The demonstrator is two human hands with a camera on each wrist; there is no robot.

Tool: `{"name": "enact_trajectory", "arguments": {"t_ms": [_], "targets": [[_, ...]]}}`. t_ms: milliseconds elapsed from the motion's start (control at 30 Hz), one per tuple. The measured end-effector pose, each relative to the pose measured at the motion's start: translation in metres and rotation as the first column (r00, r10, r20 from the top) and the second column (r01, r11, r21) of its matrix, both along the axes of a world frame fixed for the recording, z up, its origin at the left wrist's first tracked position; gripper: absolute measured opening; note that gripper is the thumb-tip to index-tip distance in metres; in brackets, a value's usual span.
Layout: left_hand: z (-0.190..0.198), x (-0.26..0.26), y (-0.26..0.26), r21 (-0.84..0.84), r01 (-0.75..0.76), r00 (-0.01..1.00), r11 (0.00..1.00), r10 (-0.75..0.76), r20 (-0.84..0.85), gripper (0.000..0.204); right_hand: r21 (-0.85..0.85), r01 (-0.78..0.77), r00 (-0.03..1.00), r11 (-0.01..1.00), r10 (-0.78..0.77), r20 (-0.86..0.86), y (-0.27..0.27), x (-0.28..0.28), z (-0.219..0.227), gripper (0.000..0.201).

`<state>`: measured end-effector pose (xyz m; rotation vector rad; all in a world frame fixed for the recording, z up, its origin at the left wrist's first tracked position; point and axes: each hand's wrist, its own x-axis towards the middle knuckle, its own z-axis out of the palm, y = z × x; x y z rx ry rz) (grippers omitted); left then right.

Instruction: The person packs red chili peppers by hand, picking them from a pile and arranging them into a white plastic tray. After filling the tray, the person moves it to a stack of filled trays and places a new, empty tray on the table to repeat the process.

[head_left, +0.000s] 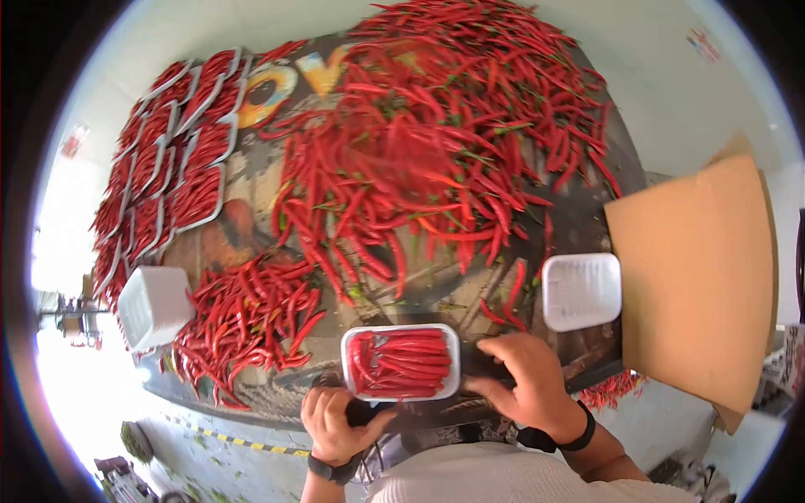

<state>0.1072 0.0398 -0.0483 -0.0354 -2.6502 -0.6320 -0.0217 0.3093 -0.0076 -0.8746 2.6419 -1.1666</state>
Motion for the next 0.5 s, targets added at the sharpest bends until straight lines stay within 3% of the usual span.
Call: {"name": "enact_trajectory", "arguments": {"t_ms": [33, 67, 167, 233, 367, 433, 500], "targets": [[-0.003, 0.003, -0.001, 0.024, 0.002, 1.000, 1.000, -0.003, 0.017, 0.068, 0.041, 0.108, 0.989, 0.993, -0.103, -0.110, 0.004, 0.000, 0.005, 0.039], [-0.005, 0.006, -0.002, 0.034, 0.008, 1.000, 0.999, -0.009, 0.020, 0.068, 0.024, 0.203, 0.974, 0.979, -0.199, -0.111, 0.008, 0.000, 0.003, 0.030], [-0.009, 0.006, -0.004, 0.057, 0.025, 1.000, 0.998, -0.025, -0.011, 0.062, 0.032, 0.338, 0.923, 0.941, -0.324, -0.207, 0.018, 0.003, 0.001, 0.026], [-0.004, 0.003, -0.009, 0.116, 0.058, 0.998, 0.992, -0.053, -0.044, 0.046, 0.035, 0.420, 0.884, 0.907, -0.400, -0.244, 0.017, 0.008, 0.002, 0.023], [-0.009, 0.008, -0.014, 0.275, -0.027, 0.999, 0.961, 0.021, 0.025, 0.033, 0.012, 0.418, 0.870, 0.908, -0.397, -0.291, -0.002, -0.001, 0.004, 0.026], [-0.015, 0.012, -0.012, 0.447, -0.144, 0.988, 0.883, 0.150, 0.022, 0.026, 0.099, 0.445, 0.853, 0.890, -0.387, -0.351, -0.010, -0.008, 0.000, 0.027], [-0.016, 0.014, -0.010, 0.499, -0.177, 0.980, 0.848, 0.197, 0.013, 0.025, 0.148, 0.422, 0.877, 0.894, -0.362, -0.316, -0.012, -0.010, -0.005, 0.024]]}}
